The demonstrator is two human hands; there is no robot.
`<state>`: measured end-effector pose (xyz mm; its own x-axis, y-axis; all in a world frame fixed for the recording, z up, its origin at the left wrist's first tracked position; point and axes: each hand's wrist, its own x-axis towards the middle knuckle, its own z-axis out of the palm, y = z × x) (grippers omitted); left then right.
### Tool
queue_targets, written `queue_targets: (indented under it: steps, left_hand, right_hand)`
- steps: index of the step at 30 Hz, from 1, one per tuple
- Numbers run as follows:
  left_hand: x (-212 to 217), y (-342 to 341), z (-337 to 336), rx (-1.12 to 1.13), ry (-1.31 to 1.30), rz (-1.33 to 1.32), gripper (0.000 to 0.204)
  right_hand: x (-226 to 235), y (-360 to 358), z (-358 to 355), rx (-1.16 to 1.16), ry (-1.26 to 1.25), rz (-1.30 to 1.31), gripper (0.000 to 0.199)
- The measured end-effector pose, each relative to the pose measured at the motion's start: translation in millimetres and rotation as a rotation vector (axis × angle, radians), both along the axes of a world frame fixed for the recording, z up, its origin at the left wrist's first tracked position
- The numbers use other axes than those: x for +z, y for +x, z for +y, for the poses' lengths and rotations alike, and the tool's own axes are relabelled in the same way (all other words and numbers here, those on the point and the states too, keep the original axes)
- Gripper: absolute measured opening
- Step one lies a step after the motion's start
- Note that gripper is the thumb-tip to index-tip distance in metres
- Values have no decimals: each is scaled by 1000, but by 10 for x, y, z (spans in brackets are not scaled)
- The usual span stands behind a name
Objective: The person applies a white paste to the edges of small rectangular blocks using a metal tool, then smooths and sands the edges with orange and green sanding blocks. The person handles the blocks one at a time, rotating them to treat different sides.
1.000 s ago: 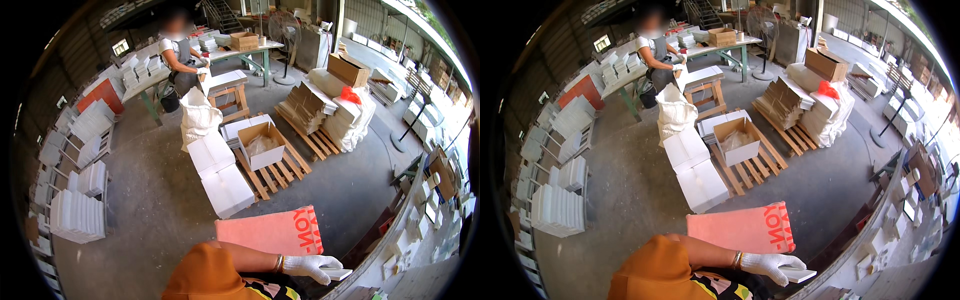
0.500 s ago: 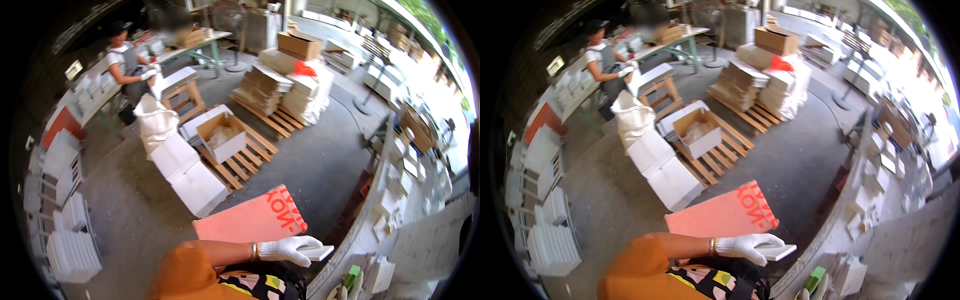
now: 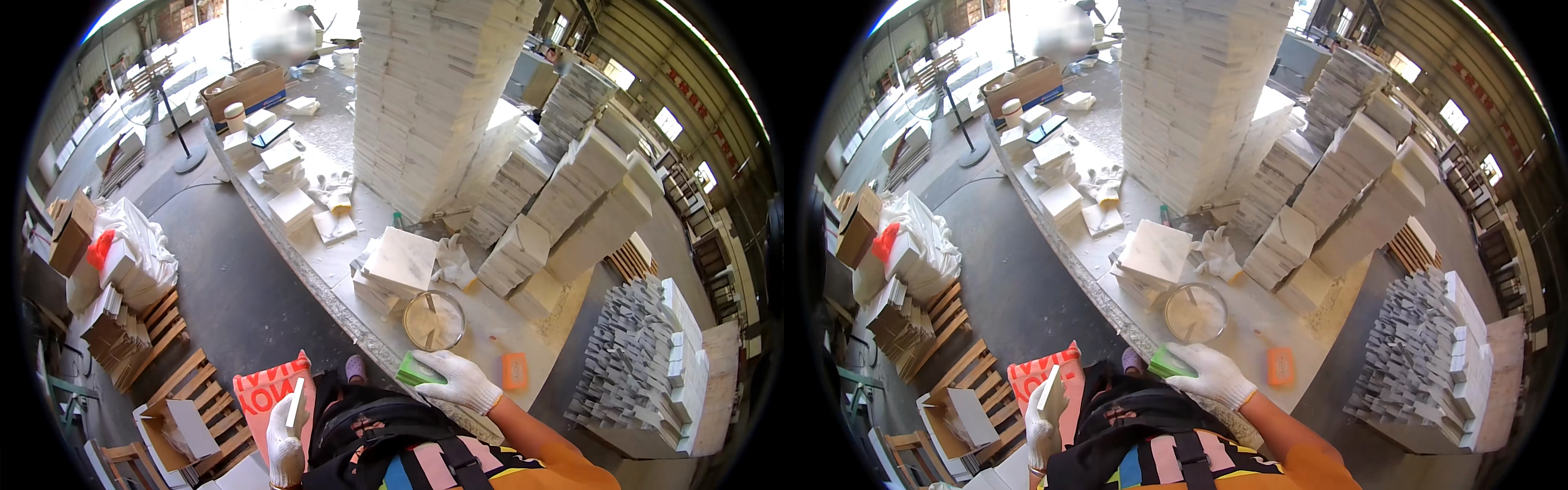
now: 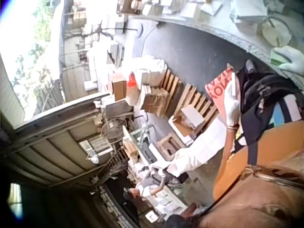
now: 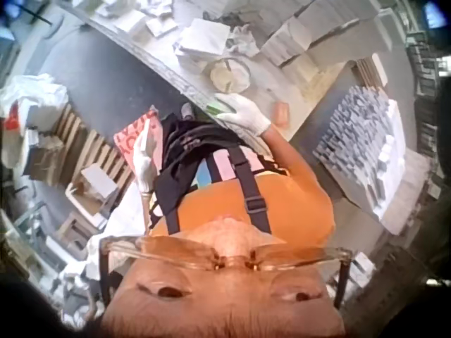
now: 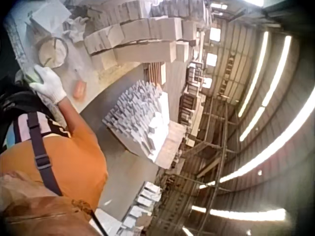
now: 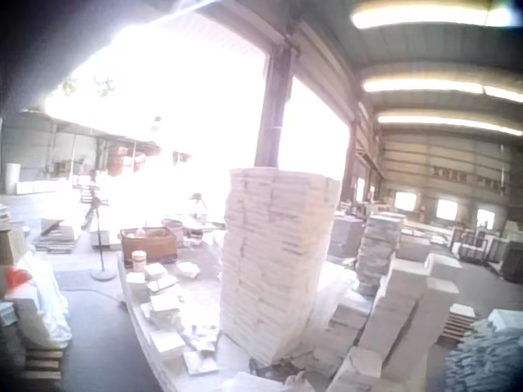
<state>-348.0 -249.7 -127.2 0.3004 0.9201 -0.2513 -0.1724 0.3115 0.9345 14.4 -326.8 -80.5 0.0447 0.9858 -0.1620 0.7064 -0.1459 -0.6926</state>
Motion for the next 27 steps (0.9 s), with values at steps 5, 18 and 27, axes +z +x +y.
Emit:
queue_targets:
  steps: [5, 18, 27]
  left_hand:
    - [126, 204, 326, -71, -88, -51, 116]
    - [197, 562, 1104, -277, -197, -161, 111]
    - [565, 378, 1287, -244, -44, -94, 95]
  right_hand:
    - [-266, 293, -339, -131, -225, -134, 72]
    - [-613, 419, -307, -230, -379, -337, 74]
    - [-679, 225, -56, -233, -249, -496, 77]
